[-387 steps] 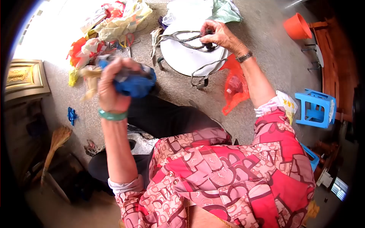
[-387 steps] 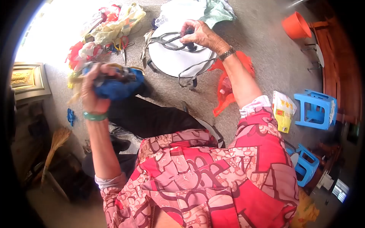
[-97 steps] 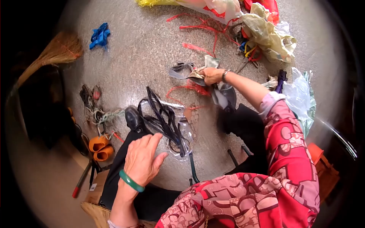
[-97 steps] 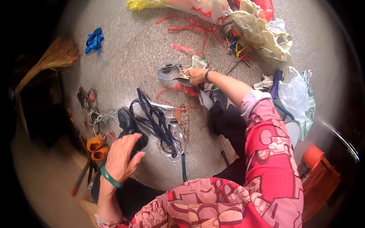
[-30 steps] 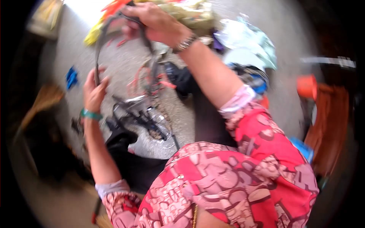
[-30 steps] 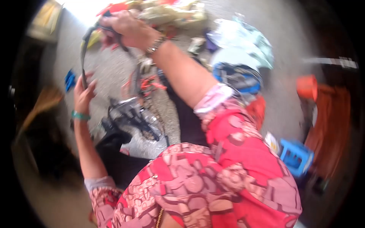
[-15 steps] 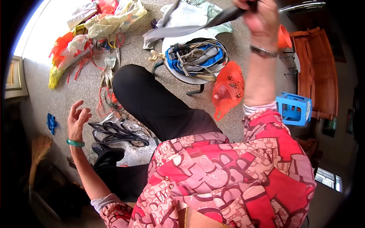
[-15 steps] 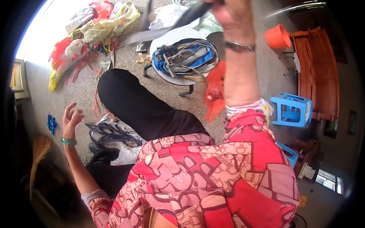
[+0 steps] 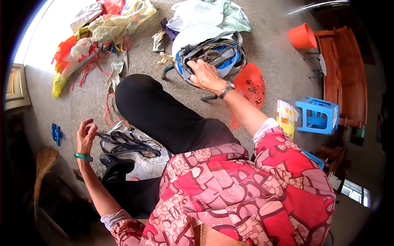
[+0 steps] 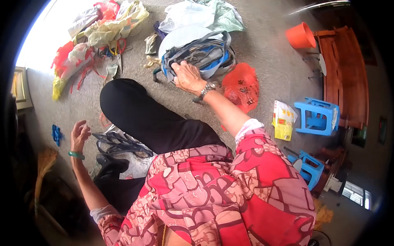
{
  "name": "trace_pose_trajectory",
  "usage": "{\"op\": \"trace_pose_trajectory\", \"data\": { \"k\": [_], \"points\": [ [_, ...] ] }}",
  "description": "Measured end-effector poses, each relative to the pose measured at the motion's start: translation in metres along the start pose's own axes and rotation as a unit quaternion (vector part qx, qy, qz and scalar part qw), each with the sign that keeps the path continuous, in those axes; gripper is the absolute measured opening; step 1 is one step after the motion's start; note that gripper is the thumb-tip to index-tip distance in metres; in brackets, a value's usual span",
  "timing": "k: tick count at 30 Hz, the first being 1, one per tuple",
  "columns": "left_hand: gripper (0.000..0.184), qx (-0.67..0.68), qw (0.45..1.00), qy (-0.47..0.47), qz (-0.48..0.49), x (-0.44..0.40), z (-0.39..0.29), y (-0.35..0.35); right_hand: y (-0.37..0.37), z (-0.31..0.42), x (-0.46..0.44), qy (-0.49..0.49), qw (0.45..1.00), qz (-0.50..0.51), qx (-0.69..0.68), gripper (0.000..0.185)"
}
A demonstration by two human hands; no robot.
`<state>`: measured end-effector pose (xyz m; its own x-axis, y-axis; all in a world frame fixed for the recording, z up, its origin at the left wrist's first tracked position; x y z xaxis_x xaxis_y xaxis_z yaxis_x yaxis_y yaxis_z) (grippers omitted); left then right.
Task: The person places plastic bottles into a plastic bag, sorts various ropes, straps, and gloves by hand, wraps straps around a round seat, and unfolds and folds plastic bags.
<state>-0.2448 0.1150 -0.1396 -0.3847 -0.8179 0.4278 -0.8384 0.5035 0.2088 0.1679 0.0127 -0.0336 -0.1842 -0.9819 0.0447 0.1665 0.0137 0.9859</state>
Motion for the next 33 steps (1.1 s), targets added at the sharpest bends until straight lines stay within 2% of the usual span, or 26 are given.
{"op": "trace_pose_trajectory", "data": {
  "k": [1,4,6,7,8,10,11,12,14,15,16,17,18,20,22,23,24,26,27,28,30,31,33],
  "points": [
    [0.037,0.006,1.000,-0.014,-0.004,-0.001,0.004,0.002,-0.001,0.000,-0.001,-0.012,1.000,0.023,-0.007,0.042],
    [0.031,-0.006,0.999,-0.036,-0.001,0.002,0.020,0.010,0.020,0.020,-0.017,-0.005,0.998,0.035,0.058,0.039],
    [0.028,-0.002,0.998,-0.058,-0.024,0.011,0.015,0.012,0.053,0.062,-0.037,0.093,0.993,-0.064,-0.025,0.032],
    [0.029,-0.013,0.998,-0.047,-0.027,0.012,0.015,0.014,0.056,0.083,-0.056,0.096,0.994,-0.044,-0.040,0.028],
    [0.033,-0.070,0.997,-0.025,-0.013,0.015,0.013,0.017,0.048,0.102,-0.075,0.077,0.988,0.011,-0.135,0.026],
    [0.033,-0.133,0.990,-0.016,-0.032,0.031,0.007,0.025,0.023,0.144,-0.101,0.120,0.966,0.095,-0.208,0.025],
    [0.033,-0.182,0.981,-0.041,-0.052,0.038,0.007,0.033,0.000,0.166,-0.111,0.114,0.950,0.149,-0.250,0.025],
    [0.033,-0.234,0.967,-0.067,-0.076,0.049,0.004,0.038,-0.020,0.185,-0.110,0.115,0.936,0.229,-0.239,0.027],
    [0.034,-0.228,0.968,-0.044,-0.093,0.063,0.013,0.049,-0.065,0.223,-0.115,0.149,0.910,0.311,-0.231,0.029],
    [0.032,-0.114,0.985,-0.051,-0.117,0.070,0.015,0.056,-0.078,0.248,-0.110,0.222,0.899,0.335,-0.173,0.031],
    [0.030,0.005,0.989,-0.052,-0.141,0.071,0.030,0.066,-0.092,0.274,-0.103,0.251,0.883,0.365,-0.155,0.030],
    [0.032,0.172,0.973,0.010,-0.155,0.084,0.040,0.068,-0.095,0.303,-0.091,0.278,0.865,0.389,-0.153,0.028],
    [0.034,0.340,0.924,0.062,-0.166,0.094,0.049,0.067,-0.097,0.334,-0.078,0.302,0.847,0.412,-0.147,0.027],
    [0.036,0.569,0.808,0.048,-0.145,0.117,0.057,0.063,-0.081,0.405,-0.043,0.381,0.795,0.420,-0.215,0.026],
    [0.036,0.653,0.740,0.028,-0.161,0.129,0.072,0.069,-0.063,0.466,0.007,0.396,0.759,0.473,-0.206,0.029],
    [0.034,0.678,0.717,0.053,-0.149,0.104,0.082,0.068,-0.070,0.480,0.014,0.375,0.737,0.523,-0.206,0.032],
    [0.034,0.694,0.703,0.039,-0.149,0.107,0.078,0.071,-0.055,0.501,0.045,0.381,0.707,0.561,-0.200,0.036],
    [0.026,0.686,0.702,0.022,-0.188,0.108,0.067,0.076,-0.026,0.522,0.095,0.501,0.653,0.543,-0.169,0.038],
    [0.024,0.676,0.713,0.020,-0.185,0.105,0.063,0.075,-0.028,0.522,0.110,0.485,0.646,0.569,-0.154,0.044],
    [0.023,0.689,0.697,0.024,-0.198,0.103,0.061,0.073,-0.033,0.524,0.121,0.528,0.626,0.556,-0.141,0.049],
    [0.022,0.667,0.711,0.015,-0.225,0.097,0.060,0.076,-0.037,0.527,0.117,0.598,0.651,0.435,-0.169,0.049],
    [0.022,0.668,0.709,0.015,-0.224,0.096,0.059,0.077,-0.043,0.525,0.119,0.598,0.651,0.436,-0.169,0.049],
    [0.028,0.607,0.747,0.003,-0.271,0.101,0.059,0.086,-0.047,0.524,0.122,0.585,0.659,0.430,-0.195,0.045]
  ]
}}
Point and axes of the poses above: each hand's wrist, its own x-axis away from the middle knuckle, its own y-axis out of the back of the hand, z = x × y, the point moved 10 cm from there along -x, towards the middle knuckle, and after that the axes turned 3 degrees about -z, right-handed, at the moved point
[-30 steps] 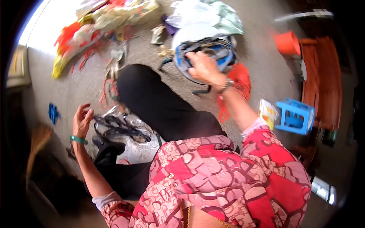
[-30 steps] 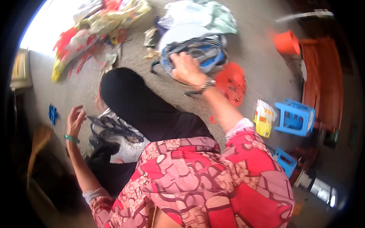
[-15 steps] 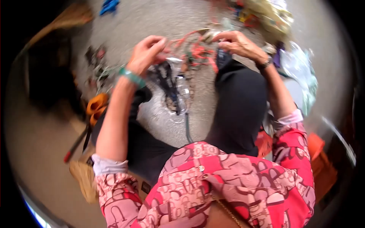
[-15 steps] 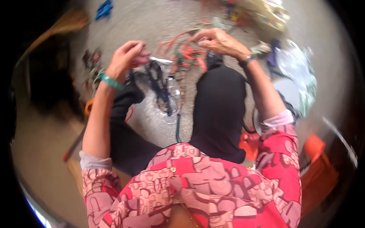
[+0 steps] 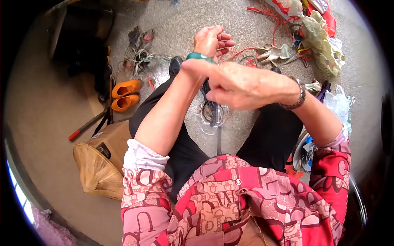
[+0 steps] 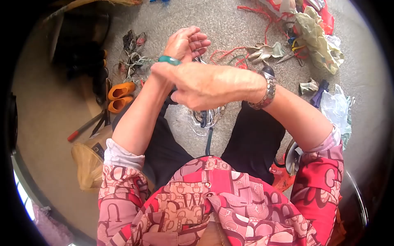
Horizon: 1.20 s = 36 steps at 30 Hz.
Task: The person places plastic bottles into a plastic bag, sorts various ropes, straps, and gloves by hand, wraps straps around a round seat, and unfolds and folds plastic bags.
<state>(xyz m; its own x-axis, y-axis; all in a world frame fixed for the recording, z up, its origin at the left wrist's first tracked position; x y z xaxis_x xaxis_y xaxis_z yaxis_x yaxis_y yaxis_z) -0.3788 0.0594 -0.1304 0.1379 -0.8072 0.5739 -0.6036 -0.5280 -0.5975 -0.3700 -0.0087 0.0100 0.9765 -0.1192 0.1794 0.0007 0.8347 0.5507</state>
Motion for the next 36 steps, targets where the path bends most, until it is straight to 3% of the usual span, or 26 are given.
{"op": "trace_pose_trajectory", "data": {
  "k": [1,2,5,7,9,10,11,12,13,15,16,18,19,20,21,22,23,24,25,27,28,31,33,34,35,36],
  "points": [
    [0.028,0.004,1.000,0.002,0.001,0.002,0.003,-0.001,-0.012,0.003,0.001,-0.012,0.999,0.048,-0.002,0.059],
    [0.026,-0.014,1.000,-0.003,-0.021,0.002,0.004,0.002,-0.014,0.003,0.001,-0.016,0.999,0.050,-0.001,0.059],
    [0.018,-0.046,0.997,-0.023,-0.060,-0.001,0.004,0.008,-0.038,0.000,0.008,-0.075,0.976,0.163,-0.123,0.053],
    [0.016,-0.065,0.996,-0.043,-0.050,-0.006,-0.004,0.009,-0.039,0.009,0.024,-0.147,0.929,0.250,-0.230,0.043],
    [0.014,-0.060,0.993,-0.085,-0.062,-0.005,-0.019,0.012,-0.011,0.011,0.030,-0.130,0.943,0.224,-0.210,0.037],
    [0.017,-0.098,0.982,-0.157,-0.023,-0.016,-0.026,0.021,0.014,-0.001,0.029,-0.114,0.956,0.149,-0.225,0.031],
    [0.018,-0.089,0.982,-0.164,-0.034,-0.013,-0.025,0.023,0.042,-0.023,0.031,-0.095,0.965,0.071,-0.234,0.027],
    [0.020,-0.081,0.981,-0.172,-0.045,-0.010,-0.025,0.024,0.059,-0.067,0.034,-0.162,0.965,0.042,-0.200,0.021],
    [0.020,-0.028,0.988,-0.111,-0.105,0.013,-0.028,0.027,0.077,-0.117,0.039,-0.227,0.960,0.011,-0.163,0.019],
    [0.025,-0.064,0.987,-0.108,-0.098,0.020,-0.027,0.029,0.080,-0.207,0.070,-0.212,0.973,0.087,-0.021,0.023],
    [0.025,-0.061,0.990,-0.103,-0.078,0.019,-0.030,0.027,0.085,-0.253,0.093,-0.361,0.920,0.106,0.112,0.022],
    [0.028,-0.075,0.991,-0.095,-0.051,0.014,-0.041,0.029,0.057,-0.312,0.123,-0.402,0.894,0.146,0.135,0.017],
    [0.028,-0.066,0.992,-0.091,-0.054,0.015,-0.046,0.032,0.048,-0.328,0.145,-0.496,0.854,0.126,0.096,0.017],
    [0.029,-0.052,0.995,-0.080,-0.030,0.016,-0.050,0.030,0.032,-0.331,0.154,-0.512,0.839,0.141,0.115,0.012],
    [0.030,-0.045,0.997,-0.069,-0.007,0.018,-0.050,0.026,0.010,-0.345,0.165,-0.515,0.845,0.119,0.078,0.021],
    [0.028,-0.053,0.996,-0.070,0.006,0.022,-0.050,0.020,-0.017,-0.359,0.183,-0.553,0.828,0.091,0.019,0.047],
    [0.028,-0.057,0.996,-0.065,0.003,0.024,-0.045,0.020,-0.042,-0.352,0.186,-0.559,0.823,0.099,-0.024,0.064],
    [0.028,-0.079,0.995,-0.056,0.020,0.024,-0.039,0.015,-0.058,-0.350,0.186,-0.566,0.815,0.123,0.022,0.071],
    [0.027,-0.101,0.993,-0.041,0.040,0.022,-0.031,0.001,-0.069,-0.347,0.190,-0.544,0.822,0.160,0.054,0.057],
    [0.026,-0.111,0.993,-0.027,0.040,0.020,-0.024,0.001,-0.098,-0.407,0.197,-0.476,0.839,0.125,0.233,0.038],
    [0.025,-0.118,0.992,-0.022,0.039,0.018,-0.023,0.000,-0.093,-0.398,0.194,-0.509,0.833,0.121,0.183,0.028],
    [0.027,-0.130,0.990,-0.025,0.057,0.017,-0.019,-0.012,-0.047,-0.377,0.162,-0.404,0.910,0.034,0.092,0.021],
    [0.033,-0.292,0.953,-0.078,0.031,0.021,-0.019,-0.031,0.002,-0.330,0.147,-0.449,0.890,0.078,0.010,0.023],
    [0.041,-0.362,0.917,-0.150,0.076,0.022,-0.019,-0.044,0.021,-0.302,0.133,-0.445,0.892,0.086,0.014,0.024],
    [0.045,-0.343,0.921,-0.160,0.093,0.025,-0.012,-0.052,0.034,-0.272,0.118,-0.439,0.894,0.093,0.019,0.025],
    [0.046,-0.409,0.883,-0.215,0.089,0.032,-0.010,-0.065,0.043,-0.244,0.104,-0.414,0.904,0.100,0.033,0.026]
  ]
}}
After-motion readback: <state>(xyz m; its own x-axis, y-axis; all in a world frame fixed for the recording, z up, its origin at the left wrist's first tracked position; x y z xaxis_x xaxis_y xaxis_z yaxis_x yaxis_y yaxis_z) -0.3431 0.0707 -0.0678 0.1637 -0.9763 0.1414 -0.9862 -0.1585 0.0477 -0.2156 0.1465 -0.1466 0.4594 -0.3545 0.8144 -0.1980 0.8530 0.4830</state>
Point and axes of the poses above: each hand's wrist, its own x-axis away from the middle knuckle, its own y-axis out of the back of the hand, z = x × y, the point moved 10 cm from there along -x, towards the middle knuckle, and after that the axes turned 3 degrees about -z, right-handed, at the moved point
